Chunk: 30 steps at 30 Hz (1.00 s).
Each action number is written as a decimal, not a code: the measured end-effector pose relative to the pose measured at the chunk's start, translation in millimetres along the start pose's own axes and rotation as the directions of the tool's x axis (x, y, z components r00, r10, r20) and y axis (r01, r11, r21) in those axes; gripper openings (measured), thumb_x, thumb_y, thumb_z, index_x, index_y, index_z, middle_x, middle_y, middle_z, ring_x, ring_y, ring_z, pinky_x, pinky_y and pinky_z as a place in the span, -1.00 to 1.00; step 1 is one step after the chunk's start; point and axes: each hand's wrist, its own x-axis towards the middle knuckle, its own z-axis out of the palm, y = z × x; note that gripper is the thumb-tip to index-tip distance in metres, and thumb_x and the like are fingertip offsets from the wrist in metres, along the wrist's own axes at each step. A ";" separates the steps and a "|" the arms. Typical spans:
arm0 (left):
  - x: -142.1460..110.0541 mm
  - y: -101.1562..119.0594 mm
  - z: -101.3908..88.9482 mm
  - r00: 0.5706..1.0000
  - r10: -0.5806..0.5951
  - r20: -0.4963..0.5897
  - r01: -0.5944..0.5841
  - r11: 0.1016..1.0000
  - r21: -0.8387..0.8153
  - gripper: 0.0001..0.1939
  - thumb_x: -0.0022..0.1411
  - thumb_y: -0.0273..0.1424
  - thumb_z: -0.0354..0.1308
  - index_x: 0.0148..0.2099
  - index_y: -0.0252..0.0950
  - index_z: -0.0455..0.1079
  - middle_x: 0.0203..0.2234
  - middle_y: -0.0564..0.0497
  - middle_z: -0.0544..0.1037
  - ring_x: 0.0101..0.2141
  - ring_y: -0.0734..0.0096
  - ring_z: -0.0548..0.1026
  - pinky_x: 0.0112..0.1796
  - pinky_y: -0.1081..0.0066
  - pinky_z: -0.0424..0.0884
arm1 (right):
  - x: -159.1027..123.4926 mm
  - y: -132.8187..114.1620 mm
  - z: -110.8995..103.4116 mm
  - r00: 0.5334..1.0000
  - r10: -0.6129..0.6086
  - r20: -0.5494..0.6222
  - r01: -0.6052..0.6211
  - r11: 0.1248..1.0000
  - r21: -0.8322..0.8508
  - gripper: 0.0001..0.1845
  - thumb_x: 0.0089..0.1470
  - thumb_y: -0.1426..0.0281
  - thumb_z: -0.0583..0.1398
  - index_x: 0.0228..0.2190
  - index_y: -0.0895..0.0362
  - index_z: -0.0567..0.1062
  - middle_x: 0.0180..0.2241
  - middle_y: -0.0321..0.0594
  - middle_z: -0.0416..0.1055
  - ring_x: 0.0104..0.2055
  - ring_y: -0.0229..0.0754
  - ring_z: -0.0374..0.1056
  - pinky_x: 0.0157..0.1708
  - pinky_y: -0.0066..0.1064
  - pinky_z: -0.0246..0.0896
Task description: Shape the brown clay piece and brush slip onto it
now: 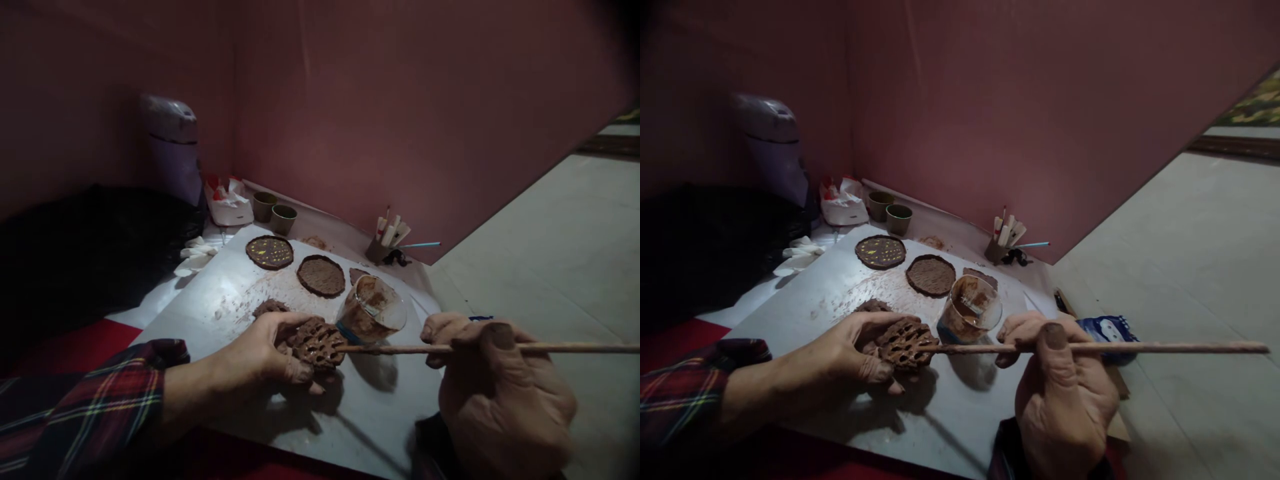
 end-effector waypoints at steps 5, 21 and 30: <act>-0.8 -0.1 1.3 1.000 -0.005 0.021 0.006 1.000 -0.015 -0.47 -0.11 -0.64 0.29 -0.01 -0.37 0.43 -0.20 -0.12 0.53 -0.24 0.28 0.52 -0.27 0.39 0.49 | -6.8 3.0 3.0 0.995 -0.033 0.095 0.038 0.998 -0.043 -0.78 0.18 0.41 0.12 -0.48 0.15 0.46 -0.53 -0.30 0.35 -0.46 -0.25 0.34 -0.54 -0.41 0.17; -1.0 -1.2 -0.7 0.999 0.013 0.040 -0.013 1.000 0.006 -0.51 -0.10 -0.66 0.27 -0.04 -0.37 0.44 -0.24 -0.11 0.53 -0.25 0.27 0.52 -0.28 0.37 0.49 | -7.8 -1.0 4.7 0.997 -0.009 0.071 0.010 1.000 -0.012 -0.77 0.18 0.46 0.11 -0.50 0.14 0.47 -0.56 -0.32 0.35 -0.46 -0.23 0.33 -0.52 -0.39 0.17; -0.9 0.5 -0.2 0.999 0.011 0.036 -0.011 1.000 0.002 -0.52 -0.11 -0.67 0.27 -0.06 -0.40 0.44 -0.25 -0.12 0.53 -0.26 0.29 0.51 -0.29 0.38 0.47 | -4.7 -0.8 5.6 0.996 -0.045 -0.070 0.045 0.999 -0.011 -0.74 0.15 0.44 0.12 -0.56 0.14 0.46 -0.63 -0.32 0.34 -0.52 -0.23 0.32 -0.52 -0.37 0.18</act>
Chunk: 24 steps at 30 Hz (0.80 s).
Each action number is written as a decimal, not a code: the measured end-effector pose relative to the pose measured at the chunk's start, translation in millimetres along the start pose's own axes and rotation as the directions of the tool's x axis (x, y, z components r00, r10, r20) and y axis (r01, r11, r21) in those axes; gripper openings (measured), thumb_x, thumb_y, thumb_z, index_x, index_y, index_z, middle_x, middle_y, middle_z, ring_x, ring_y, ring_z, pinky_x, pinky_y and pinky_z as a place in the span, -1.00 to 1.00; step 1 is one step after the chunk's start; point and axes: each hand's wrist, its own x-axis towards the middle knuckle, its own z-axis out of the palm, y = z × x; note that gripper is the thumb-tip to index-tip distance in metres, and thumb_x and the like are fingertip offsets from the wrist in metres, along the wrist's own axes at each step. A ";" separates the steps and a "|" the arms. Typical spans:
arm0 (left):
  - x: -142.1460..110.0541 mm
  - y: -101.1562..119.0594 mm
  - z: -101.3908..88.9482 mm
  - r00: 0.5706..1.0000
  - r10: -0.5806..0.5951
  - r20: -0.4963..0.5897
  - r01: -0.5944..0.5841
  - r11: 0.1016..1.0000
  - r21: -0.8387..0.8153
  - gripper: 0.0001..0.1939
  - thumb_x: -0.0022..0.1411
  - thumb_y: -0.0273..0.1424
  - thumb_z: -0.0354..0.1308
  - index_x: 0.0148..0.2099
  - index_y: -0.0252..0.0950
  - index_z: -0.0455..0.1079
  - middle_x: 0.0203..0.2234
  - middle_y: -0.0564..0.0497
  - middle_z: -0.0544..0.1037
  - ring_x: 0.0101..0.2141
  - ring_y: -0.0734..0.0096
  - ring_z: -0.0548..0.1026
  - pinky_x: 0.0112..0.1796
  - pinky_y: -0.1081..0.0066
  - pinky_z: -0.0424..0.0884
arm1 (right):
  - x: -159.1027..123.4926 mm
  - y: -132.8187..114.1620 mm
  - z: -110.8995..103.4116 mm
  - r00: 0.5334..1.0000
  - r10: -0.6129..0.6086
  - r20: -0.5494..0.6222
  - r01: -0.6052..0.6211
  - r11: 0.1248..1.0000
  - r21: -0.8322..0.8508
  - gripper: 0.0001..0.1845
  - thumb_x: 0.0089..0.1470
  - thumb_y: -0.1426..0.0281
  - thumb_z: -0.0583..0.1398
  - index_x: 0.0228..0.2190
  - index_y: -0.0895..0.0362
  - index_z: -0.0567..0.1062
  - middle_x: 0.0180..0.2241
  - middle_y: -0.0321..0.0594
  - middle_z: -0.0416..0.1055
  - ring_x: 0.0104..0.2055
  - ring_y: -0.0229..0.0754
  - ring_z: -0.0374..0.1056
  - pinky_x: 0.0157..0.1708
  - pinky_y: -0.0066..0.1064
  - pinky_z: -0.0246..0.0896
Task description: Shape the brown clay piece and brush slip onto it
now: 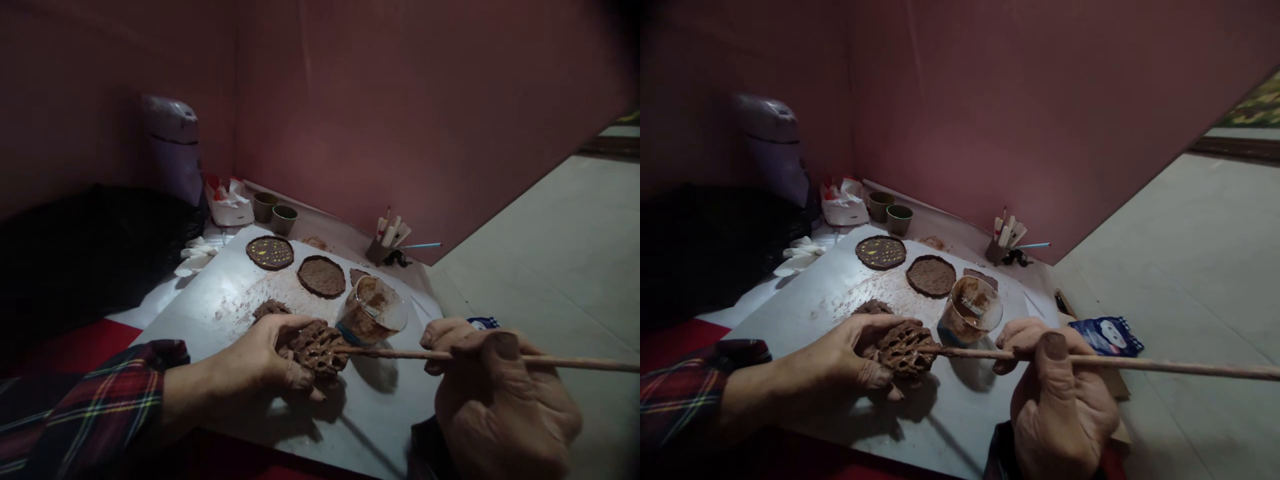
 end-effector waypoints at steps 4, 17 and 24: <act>0.6 -1.5 -1.3 1.000 -0.016 -0.009 0.016 1.000 -0.010 -0.50 -0.12 -0.68 0.27 -0.06 -0.35 0.45 -0.24 -0.10 0.54 -0.24 0.26 0.53 -0.25 0.33 0.49 | -3.6 0.6 2.1 0.998 0.015 0.067 -0.013 1.000 -0.020 -0.78 0.15 0.40 0.15 -0.52 0.13 0.47 -0.60 -0.33 0.36 -0.49 -0.23 0.33 -0.50 -0.38 0.17; -0.7 -2.4 -1.0 0.999 -0.033 0.010 0.033 0.999 -0.030 -0.61 -0.12 -0.65 0.30 -0.16 -0.34 0.46 -0.26 -0.07 0.55 -0.25 0.27 0.54 -0.28 0.39 0.48 | -1.5 4.9 1.9 0.998 -0.058 0.038 0.061 0.995 -0.078 -0.77 0.13 0.39 0.17 -0.54 0.15 0.46 -0.59 -0.30 0.37 -0.52 -0.23 0.34 -0.57 -0.40 0.19; -0.8 -0.9 -0.1 0.999 -0.041 0.016 0.041 0.999 -0.018 -0.60 -0.11 -0.66 0.29 -0.15 -0.35 0.47 -0.26 -0.07 0.54 -0.25 0.30 0.52 -0.29 0.43 0.47 | -0.6 1.5 1.6 0.993 -0.115 -0.036 0.114 0.993 -0.013 -0.75 0.15 0.50 0.12 -0.54 0.15 0.47 -0.62 -0.33 0.34 -0.54 -0.25 0.32 -0.56 -0.38 0.19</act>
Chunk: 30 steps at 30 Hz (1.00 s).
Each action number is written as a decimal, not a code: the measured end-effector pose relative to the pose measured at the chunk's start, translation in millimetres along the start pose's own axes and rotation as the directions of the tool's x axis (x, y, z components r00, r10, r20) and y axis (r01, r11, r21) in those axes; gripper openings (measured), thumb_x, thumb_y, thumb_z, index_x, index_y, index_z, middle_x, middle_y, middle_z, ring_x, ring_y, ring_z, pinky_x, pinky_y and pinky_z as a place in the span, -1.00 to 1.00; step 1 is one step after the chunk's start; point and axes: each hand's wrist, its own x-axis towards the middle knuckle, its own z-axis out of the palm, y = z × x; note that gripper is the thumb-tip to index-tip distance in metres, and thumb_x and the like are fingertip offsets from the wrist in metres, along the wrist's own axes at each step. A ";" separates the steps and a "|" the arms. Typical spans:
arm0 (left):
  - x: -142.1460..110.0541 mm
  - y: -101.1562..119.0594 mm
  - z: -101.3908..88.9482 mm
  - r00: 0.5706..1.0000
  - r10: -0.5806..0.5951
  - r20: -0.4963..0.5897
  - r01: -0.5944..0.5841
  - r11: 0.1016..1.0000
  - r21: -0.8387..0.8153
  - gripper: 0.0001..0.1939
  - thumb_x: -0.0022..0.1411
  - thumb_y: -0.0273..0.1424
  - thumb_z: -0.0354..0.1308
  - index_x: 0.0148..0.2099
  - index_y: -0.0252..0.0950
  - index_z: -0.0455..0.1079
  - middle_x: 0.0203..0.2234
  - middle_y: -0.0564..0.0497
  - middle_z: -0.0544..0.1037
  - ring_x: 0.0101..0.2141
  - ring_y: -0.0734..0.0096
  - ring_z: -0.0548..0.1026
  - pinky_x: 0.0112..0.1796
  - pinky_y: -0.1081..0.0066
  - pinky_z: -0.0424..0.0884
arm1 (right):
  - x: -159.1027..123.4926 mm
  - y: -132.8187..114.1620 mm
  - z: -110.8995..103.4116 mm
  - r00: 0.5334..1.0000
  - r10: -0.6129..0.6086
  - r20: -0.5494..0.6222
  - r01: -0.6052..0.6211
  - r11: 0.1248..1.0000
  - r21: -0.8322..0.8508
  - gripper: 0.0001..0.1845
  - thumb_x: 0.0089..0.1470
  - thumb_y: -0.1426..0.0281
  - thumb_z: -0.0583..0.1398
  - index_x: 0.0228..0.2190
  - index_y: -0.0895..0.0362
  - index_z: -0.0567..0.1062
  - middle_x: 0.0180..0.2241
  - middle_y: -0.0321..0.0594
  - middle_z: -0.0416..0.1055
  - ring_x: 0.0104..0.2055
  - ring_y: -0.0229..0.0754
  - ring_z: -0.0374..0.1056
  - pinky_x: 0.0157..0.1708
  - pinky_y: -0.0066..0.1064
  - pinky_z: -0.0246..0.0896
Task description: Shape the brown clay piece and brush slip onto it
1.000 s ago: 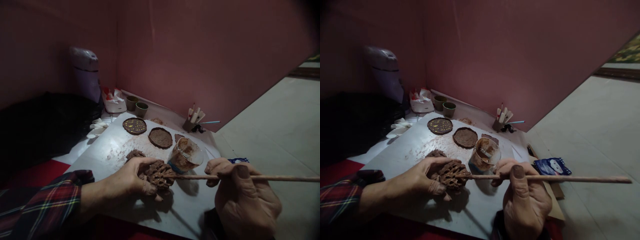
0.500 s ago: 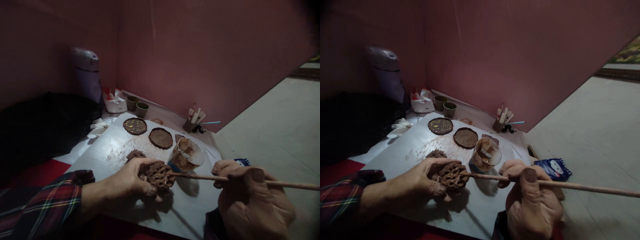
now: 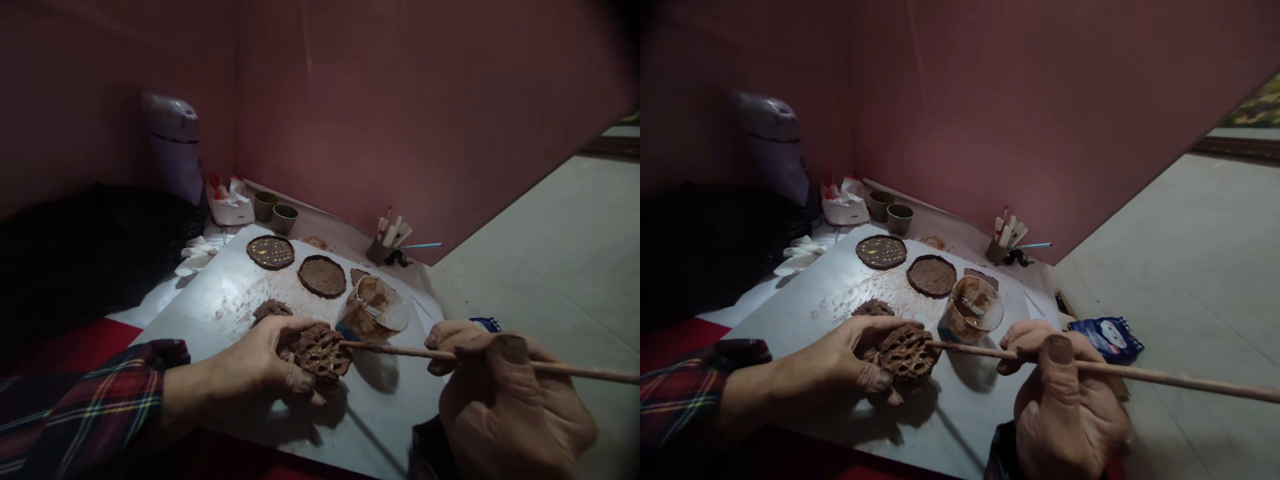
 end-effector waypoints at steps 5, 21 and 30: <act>0.4 -1.4 0.2 1.000 0.005 -0.009 -0.005 1.000 -0.029 -0.59 -0.13 -0.66 0.28 -0.15 -0.35 0.47 -0.27 -0.08 0.55 -0.28 0.30 0.53 -0.30 0.40 0.48 | -4.2 1.3 -0.2 0.986 0.115 0.117 -0.108 0.992 -0.065 -0.78 0.16 0.44 0.14 -0.51 0.14 0.47 -0.54 -0.30 0.37 -0.48 -0.25 0.35 -0.55 -0.41 0.18; 0.0 -2.5 -1.4 1.000 -0.017 -0.006 0.017 1.000 0.005 -0.60 -0.12 -0.66 0.30 -0.16 -0.34 0.48 -0.24 -0.08 0.55 -0.25 0.29 0.52 -0.29 0.41 0.46 | -5.8 2.6 -1.7 0.973 0.195 0.124 -0.179 0.975 -0.133 -0.78 0.15 0.34 0.17 -0.50 0.15 0.45 -0.53 -0.29 0.37 -0.51 -0.28 0.34 -0.59 -0.46 0.21; 1.0 -3.5 -1.7 1.000 0.003 0.020 -0.004 1.000 0.017 -0.61 -0.09 -0.66 0.27 -0.14 -0.35 0.46 -0.25 -0.09 0.53 -0.26 0.31 0.51 -0.30 0.42 0.44 | -7.6 5.2 -2.7 0.965 0.239 0.105 -0.227 0.967 -0.117 -0.75 0.16 0.31 0.16 -0.51 0.16 0.44 -0.51 -0.31 0.38 -0.51 -0.32 0.35 -0.58 -0.49 0.22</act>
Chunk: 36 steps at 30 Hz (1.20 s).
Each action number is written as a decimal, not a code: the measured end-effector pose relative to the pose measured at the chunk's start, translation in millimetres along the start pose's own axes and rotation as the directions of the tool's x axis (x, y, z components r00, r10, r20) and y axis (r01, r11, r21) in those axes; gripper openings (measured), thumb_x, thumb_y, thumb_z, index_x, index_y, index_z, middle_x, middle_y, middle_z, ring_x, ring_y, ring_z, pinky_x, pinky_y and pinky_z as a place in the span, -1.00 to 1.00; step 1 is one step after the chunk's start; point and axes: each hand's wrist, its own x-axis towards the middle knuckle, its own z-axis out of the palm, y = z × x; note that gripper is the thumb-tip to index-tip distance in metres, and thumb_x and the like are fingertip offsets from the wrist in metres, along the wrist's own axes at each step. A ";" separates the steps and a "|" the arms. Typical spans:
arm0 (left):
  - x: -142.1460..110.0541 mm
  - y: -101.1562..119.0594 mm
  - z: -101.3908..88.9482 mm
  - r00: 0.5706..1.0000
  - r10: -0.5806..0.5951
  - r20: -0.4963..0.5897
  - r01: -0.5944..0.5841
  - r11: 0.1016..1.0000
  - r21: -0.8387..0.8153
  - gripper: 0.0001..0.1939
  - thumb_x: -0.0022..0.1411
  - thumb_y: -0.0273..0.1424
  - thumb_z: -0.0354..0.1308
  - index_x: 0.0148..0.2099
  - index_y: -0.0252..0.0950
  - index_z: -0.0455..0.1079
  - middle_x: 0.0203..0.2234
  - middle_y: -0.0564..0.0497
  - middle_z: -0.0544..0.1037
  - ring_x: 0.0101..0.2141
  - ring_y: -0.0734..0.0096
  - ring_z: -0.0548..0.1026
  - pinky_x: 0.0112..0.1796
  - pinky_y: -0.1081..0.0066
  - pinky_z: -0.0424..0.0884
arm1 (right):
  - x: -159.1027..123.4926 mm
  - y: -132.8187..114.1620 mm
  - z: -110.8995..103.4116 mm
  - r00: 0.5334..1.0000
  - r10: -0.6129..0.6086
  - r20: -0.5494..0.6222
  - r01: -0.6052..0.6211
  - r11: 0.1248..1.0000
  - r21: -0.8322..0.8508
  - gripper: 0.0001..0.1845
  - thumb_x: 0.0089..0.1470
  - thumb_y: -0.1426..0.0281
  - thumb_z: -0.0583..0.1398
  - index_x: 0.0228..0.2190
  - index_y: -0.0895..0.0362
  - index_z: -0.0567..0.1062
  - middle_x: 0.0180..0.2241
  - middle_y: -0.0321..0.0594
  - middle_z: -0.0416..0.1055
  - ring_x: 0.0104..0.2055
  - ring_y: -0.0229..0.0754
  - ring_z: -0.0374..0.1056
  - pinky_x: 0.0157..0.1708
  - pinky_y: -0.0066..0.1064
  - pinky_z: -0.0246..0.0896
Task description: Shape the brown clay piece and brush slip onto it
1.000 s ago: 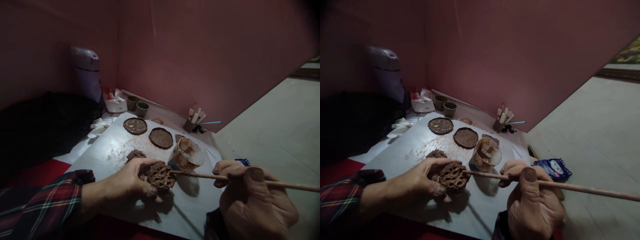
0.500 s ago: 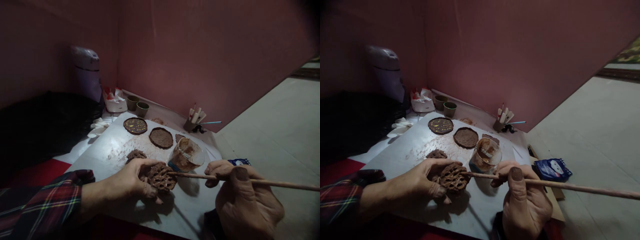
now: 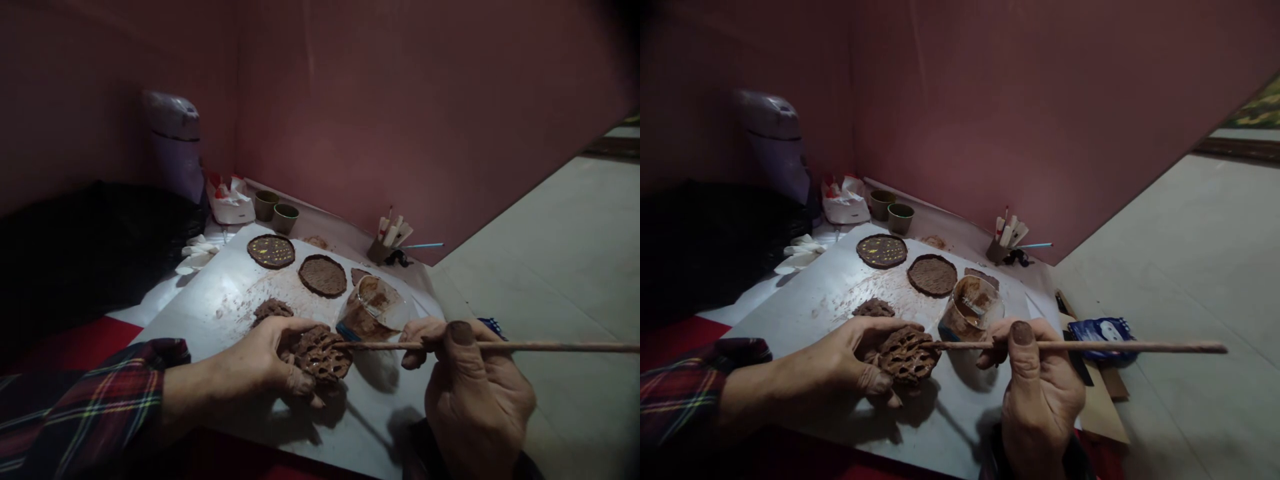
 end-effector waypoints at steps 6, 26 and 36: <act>0.2 0.9 -0.4 1.000 0.000 -0.004 0.000 1.000 0.006 -0.58 -0.10 -0.65 0.28 -0.12 -0.34 0.48 -0.26 -0.08 0.54 -0.27 0.31 0.51 -0.29 0.40 0.45 | 0.3 0.4 1.2 1.000 -0.013 0.006 0.013 1.000 -0.002 -0.72 0.17 0.28 0.15 -0.51 0.17 0.44 -0.53 -0.30 0.38 -0.53 -0.31 0.37 -0.60 -0.48 0.21; -0.4 0.4 -3.4 1.000 0.012 -0.001 -0.012 1.000 -0.027 -0.41 -0.10 -0.64 0.32 0.05 -0.29 0.43 -0.19 -0.10 0.54 -0.24 0.28 0.53 -0.27 0.38 0.46 | -0.5 6.6 -2.4 0.999 -0.038 -0.027 0.038 0.999 0.010 -0.85 0.16 0.36 0.17 -0.42 0.16 0.46 -0.52 -0.29 0.39 -0.53 -0.28 0.37 -0.61 -0.45 0.18; -0.2 -0.8 -3.2 1.000 0.019 -0.005 -0.019 0.999 -0.046 -0.43 -0.11 -0.63 0.33 0.02 -0.30 0.45 -0.20 -0.09 0.56 -0.25 0.29 0.55 -0.27 0.38 0.49 | -0.8 5.9 -1.9 0.998 -0.055 -0.034 0.055 0.998 -0.013 -0.79 0.17 0.31 0.17 -0.43 0.17 0.45 -0.50 -0.29 0.40 -0.57 -0.32 0.37 -0.63 -0.47 0.20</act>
